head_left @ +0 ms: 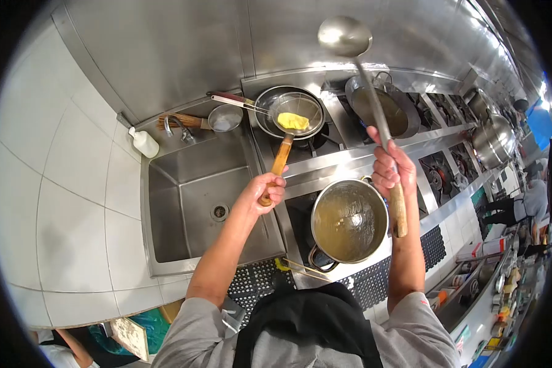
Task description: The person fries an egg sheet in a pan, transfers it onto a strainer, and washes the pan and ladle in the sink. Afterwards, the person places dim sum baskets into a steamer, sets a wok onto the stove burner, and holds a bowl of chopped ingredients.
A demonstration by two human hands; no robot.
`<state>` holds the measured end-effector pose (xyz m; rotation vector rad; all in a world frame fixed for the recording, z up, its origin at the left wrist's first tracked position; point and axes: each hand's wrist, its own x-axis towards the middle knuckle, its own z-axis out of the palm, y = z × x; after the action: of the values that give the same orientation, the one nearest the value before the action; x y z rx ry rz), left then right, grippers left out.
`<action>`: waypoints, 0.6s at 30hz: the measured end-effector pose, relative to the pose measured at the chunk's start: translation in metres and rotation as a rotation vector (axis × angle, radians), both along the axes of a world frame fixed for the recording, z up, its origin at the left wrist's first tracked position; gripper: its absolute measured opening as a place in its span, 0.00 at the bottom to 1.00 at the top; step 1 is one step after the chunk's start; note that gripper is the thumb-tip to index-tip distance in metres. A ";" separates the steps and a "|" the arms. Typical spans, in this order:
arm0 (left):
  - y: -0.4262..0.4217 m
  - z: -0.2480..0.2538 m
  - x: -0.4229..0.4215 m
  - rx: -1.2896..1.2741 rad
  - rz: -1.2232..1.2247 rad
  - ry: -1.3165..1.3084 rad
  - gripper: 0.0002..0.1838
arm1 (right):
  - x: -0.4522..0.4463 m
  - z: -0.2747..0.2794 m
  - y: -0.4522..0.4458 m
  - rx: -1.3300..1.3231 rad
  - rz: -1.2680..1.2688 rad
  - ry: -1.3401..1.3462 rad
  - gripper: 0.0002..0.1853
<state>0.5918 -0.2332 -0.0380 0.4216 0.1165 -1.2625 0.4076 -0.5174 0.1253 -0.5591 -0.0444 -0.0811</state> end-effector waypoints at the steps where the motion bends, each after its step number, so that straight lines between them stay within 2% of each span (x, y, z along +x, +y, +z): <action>1: 0.001 0.008 -0.002 0.000 0.009 -0.046 0.22 | 0.004 -0.008 0.003 0.033 0.041 0.008 0.25; 6: 0.005 0.025 0.006 -0.050 -0.009 -0.072 0.23 | 0.035 -0.039 0.018 0.246 0.217 0.081 0.20; 11: 0.010 0.035 0.015 -0.035 0.003 -0.072 0.24 | 0.057 -0.066 0.019 0.389 0.213 0.181 0.18; 12: 0.010 0.034 0.020 -0.018 0.006 -0.061 0.25 | 0.059 -0.068 0.019 0.397 0.204 0.188 0.18; 13: 0.008 0.034 0.026 0.085 0.028 -0.088 0.31 | 0.062 -0.069 0.019 0.404 0.195 0.196 0.18; 16: 0.014 0.007 0.065 0.174 -0.016 -0.076 0.30 | 0.058 -0.060 0.025 0.365 0.172 0.236 0.18; 18: 0.026 -0.002 0.075 0.032 -0.033 -0.032 0.30 | 0.047 -0.052 0.023 0.281 0.150 0.258 0.18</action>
<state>0.6665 -0.2068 -0.0401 0.4725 0.1034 -1.2872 0.4548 -0.4945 0.0729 -0.2806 0.1745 0.1297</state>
